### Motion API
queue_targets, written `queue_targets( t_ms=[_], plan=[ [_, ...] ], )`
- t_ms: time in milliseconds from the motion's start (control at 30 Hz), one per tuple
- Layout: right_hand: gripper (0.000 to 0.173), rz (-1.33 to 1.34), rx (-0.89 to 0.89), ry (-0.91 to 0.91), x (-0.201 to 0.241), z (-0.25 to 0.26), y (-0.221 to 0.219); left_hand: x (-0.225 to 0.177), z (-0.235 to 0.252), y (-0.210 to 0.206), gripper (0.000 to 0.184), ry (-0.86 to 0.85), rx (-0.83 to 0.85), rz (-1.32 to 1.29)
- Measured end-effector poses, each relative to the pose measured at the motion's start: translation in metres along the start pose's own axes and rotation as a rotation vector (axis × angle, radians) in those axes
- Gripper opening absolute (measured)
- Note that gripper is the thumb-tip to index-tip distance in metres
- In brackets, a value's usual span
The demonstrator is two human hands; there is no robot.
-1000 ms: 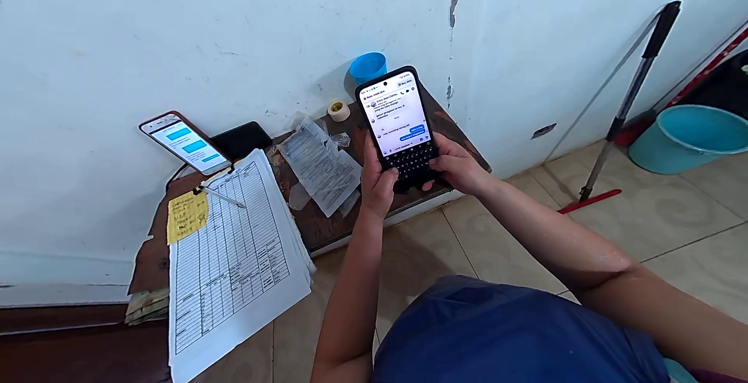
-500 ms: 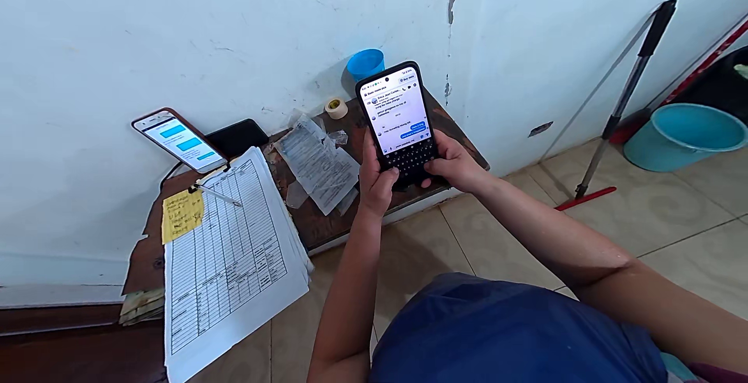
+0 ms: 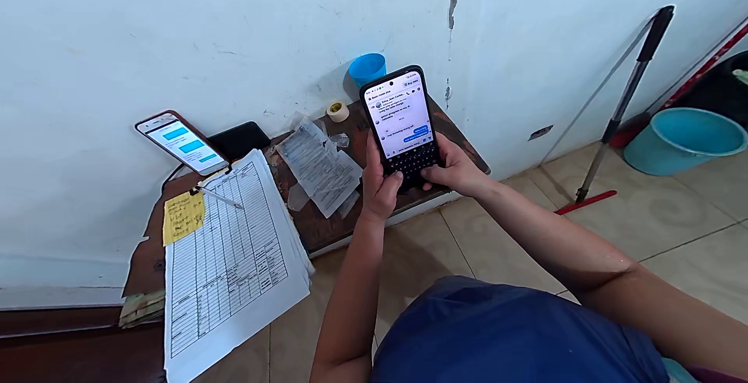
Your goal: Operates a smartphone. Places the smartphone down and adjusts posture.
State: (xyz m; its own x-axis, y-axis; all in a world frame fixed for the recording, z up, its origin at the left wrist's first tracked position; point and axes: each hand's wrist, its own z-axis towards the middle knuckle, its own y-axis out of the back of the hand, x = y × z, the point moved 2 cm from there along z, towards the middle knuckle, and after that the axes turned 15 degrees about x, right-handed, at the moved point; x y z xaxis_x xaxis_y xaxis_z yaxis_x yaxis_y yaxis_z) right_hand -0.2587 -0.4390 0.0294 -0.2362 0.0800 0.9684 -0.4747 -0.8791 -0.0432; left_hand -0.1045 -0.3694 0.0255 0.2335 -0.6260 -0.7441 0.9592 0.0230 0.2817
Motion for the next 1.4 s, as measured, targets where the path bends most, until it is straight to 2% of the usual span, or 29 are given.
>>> queue_targets(
  t_ms=[67,167,400,633,1067,1400],
  plan=[
    [0.052,0.006,0.015,-0.011,0.001,-0.001,0.000,0.000,0.000,0.000,0.084,0.003,-0.005,-0.010],
    [0.044,0.023,0.004,-0.006,0.001,0.000,0.000,0.000,-0.001,0.000,0.084,-0.001,-0.006,-0.013],
    [0.036,0.019,-0.096,0.002,0.002,0.002,-0.006,0.001,-0.001,-0.001,0.083,-0.043,0.007,0.024],
    [0.053,0.013,0.001,0.002,0.001,0.000,-0.001,0.001,-0.002,0.001,0.083,-0.016,0.006,0.013],
    [0.043,0.118,0.052,0.024,-0.005,0.001,0.005,-0.001,-0.001,0.000,0.083,0.043,-0.032,-0.006],
    [0.041,0.141,0.030,0.019,-0.006,0.001,0.005,0.001,-0.002,0.001,0.081,-0.012,0.002,-0.044]
  ],
)
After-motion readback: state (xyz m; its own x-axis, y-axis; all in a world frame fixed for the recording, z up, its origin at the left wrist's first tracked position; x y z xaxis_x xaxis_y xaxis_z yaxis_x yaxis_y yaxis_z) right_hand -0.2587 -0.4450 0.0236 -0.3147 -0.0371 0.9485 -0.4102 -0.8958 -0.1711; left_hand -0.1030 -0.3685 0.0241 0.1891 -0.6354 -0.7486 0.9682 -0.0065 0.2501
